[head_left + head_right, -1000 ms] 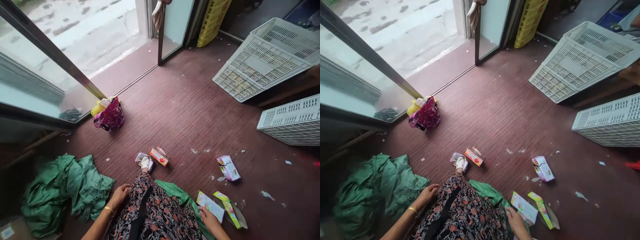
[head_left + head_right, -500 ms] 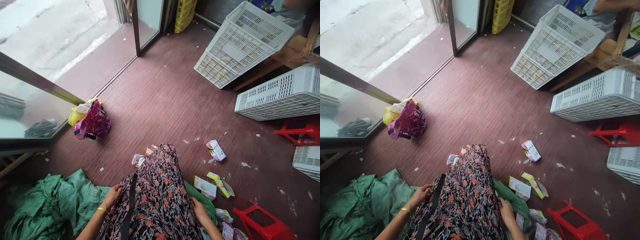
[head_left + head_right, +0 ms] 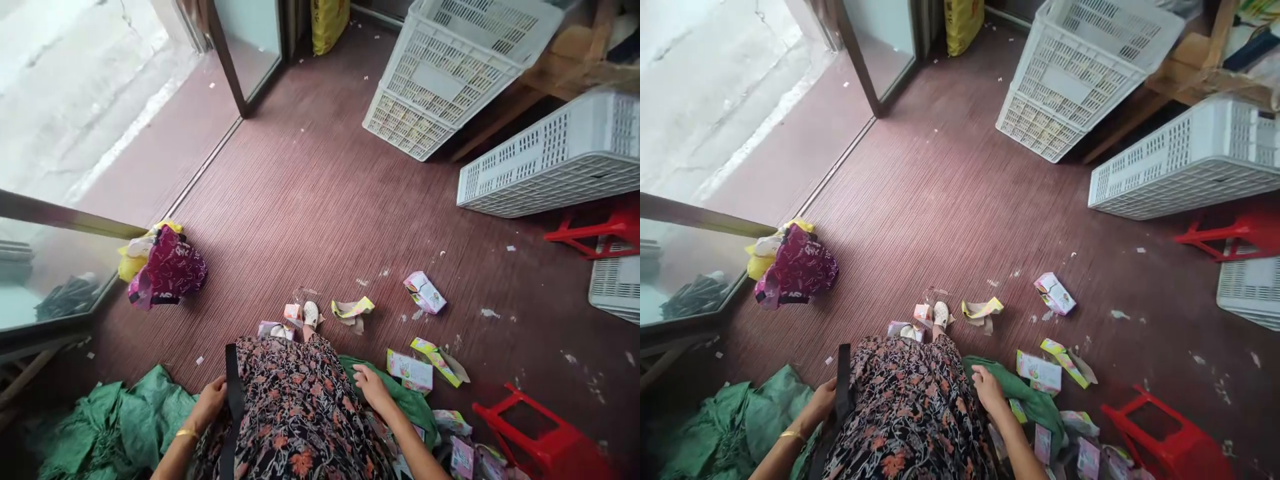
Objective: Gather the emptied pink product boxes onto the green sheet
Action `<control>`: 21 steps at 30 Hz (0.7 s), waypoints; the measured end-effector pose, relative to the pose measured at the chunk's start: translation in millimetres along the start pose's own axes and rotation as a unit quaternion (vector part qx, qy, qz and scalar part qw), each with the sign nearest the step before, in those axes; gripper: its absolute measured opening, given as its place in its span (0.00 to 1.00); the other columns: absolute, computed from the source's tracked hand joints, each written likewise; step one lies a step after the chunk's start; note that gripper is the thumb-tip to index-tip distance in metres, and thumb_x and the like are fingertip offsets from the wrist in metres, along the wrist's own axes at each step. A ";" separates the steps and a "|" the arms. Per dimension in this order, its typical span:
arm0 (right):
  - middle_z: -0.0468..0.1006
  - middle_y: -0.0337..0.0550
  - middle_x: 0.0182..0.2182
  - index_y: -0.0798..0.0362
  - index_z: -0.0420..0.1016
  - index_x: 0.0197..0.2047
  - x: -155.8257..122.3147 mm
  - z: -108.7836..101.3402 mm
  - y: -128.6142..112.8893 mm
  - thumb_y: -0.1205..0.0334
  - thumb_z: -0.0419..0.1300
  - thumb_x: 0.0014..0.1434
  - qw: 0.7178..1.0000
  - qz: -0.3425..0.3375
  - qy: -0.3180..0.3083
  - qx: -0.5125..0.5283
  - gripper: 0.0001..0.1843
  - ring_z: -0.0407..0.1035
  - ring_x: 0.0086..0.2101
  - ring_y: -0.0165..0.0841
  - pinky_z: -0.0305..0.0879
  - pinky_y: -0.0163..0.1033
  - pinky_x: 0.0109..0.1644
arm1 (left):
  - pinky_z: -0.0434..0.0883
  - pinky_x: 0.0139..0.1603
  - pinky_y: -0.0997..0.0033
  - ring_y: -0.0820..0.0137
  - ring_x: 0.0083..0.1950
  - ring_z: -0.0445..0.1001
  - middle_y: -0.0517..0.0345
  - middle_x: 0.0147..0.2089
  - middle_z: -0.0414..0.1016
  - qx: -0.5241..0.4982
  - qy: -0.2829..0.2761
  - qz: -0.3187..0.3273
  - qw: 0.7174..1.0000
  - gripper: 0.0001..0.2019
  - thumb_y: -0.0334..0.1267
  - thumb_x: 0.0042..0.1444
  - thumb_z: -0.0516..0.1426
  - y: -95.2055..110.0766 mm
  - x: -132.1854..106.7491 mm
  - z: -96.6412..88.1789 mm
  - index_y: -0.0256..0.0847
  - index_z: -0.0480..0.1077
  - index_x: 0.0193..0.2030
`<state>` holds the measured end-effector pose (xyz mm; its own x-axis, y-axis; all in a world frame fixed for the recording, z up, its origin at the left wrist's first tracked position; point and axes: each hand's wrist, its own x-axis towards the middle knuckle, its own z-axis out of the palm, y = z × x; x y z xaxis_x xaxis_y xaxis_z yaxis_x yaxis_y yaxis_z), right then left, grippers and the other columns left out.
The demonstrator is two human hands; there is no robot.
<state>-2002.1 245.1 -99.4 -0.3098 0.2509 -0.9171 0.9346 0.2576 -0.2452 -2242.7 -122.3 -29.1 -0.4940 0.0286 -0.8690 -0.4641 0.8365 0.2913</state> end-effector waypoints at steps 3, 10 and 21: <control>0.81 0.51 0.48 0.60 0.74 0.57 1.4 -23.1 8.9 0.66 0.46 0.61 1.000 0.011 0.011 0.001 0.25 0.77 0.43 0.36 0.69 0.37 0.50 | 0.75 0.39 0.67 0.58 0.38 0.79 0.52 0.30 0.79 -0.001 -0.016 0.005 1.000 0.27 0.54 0.44 0.57 47.9 3.0 7.2 0.34 0.79 0.43; 0.80 0.49 0.51 0.55 0.78 0.52 -2.2 -35.0 6.4 0.71 0.48 0.60 0.998 0.036 0.057 0.008 0.23 0.72 0.53 0.37 0.63 0.38 0.59 | 0.74 0.49 0.66 0.56 0.48 0.79 0.48 0.44 0.82 0.065 -0.055 0.069 0.994 0.34 0.60 0.44 0.53 107.0 31.3 7.2 0.37 0.77 0.50; 0.79 0.49 0.52 0.56 0.77 0.54 -18.9 -26.2 -14.6 0.71 0.48 0.63 0.977 0.074 0.136 0.146 0.22 0.71 0.54 0.37 0.60 0.37 0.60 | 0.75 0.36 0.69 0.57 0.37 0.81 0.54 0.29 0.80 0.214 -0.100 0.157 0.959 0.21 0.57 0.39 0.54 186.5 108.2 1.7 0.45 0.76 0.32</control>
<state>-2014.5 261.0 -70.2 -0.1660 0.5148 -0.8411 0.9703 -0.0672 -0.2326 -2381.4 37.8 -69.4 -0.3894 0.3846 -0.8369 0.0507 0.9162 0.3974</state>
